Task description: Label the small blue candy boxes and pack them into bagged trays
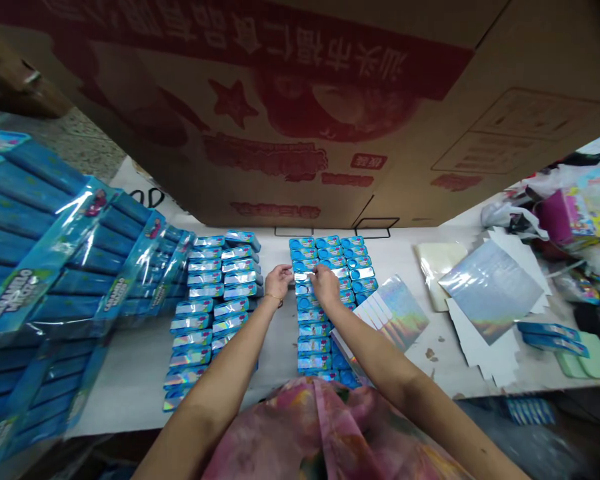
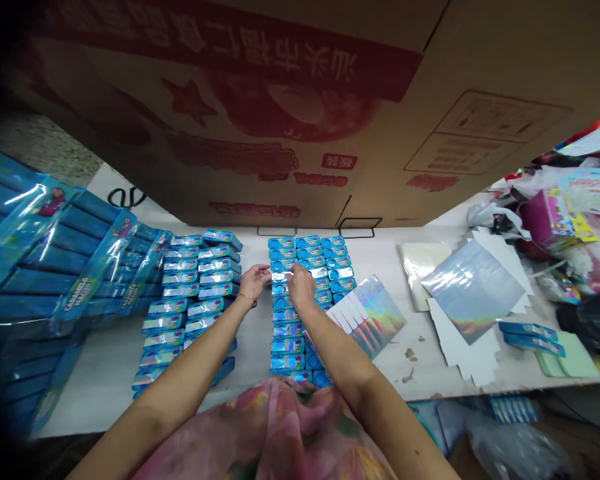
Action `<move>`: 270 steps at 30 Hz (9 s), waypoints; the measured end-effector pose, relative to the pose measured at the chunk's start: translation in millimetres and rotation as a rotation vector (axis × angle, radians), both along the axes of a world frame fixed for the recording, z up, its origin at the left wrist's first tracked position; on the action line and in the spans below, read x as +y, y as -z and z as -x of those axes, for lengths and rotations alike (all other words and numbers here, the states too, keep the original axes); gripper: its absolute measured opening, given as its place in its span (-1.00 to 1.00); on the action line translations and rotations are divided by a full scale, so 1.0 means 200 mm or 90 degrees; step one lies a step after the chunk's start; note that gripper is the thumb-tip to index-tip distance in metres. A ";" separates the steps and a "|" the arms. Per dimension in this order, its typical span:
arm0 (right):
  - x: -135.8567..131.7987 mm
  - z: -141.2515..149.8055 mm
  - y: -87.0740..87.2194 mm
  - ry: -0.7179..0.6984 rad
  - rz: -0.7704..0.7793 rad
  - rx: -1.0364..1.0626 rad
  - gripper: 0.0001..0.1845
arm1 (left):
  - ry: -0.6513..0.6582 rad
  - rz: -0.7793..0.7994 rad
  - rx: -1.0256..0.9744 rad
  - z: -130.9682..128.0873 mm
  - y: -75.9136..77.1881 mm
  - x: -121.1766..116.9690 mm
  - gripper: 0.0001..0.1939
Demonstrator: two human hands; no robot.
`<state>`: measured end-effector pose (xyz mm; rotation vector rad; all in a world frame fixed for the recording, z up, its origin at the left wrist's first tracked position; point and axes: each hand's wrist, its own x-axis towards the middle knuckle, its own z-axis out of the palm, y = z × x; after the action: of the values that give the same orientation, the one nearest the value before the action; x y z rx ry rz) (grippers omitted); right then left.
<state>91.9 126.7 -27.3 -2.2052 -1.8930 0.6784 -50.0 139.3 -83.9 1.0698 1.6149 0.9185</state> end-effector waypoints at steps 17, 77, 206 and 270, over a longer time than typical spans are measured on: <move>-0.09 -0.68 -0.22 -0.203 -0.185 -0.135 -0.59 | 0.323 -0.231 0.308 -0.45 -0.30 -0.19 -0.70; 0.06 0.02 0.06 -0.021 -0.130 -0.093 -0.68 | -0.065 0.005 0.014 -0.01 0.00 0.07 -0.67; 0.25 -0.15 -0.17 0.285 0.074 0.661 -0.82 | -0.164 0.026 -0.357 -0.20 -0.31 0.04 -0.47; -0.16 -1.03 -0.21 -0.247 -0.013 -0.001 -0.86 | 0.309 -0.177 0.777 -0.03 -0.25 0.04 -0.35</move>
<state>298.6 94.6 14.6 -1.8380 -2.3429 0.7062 -43.7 147.4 -33.8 2.3644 1.9797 0.0748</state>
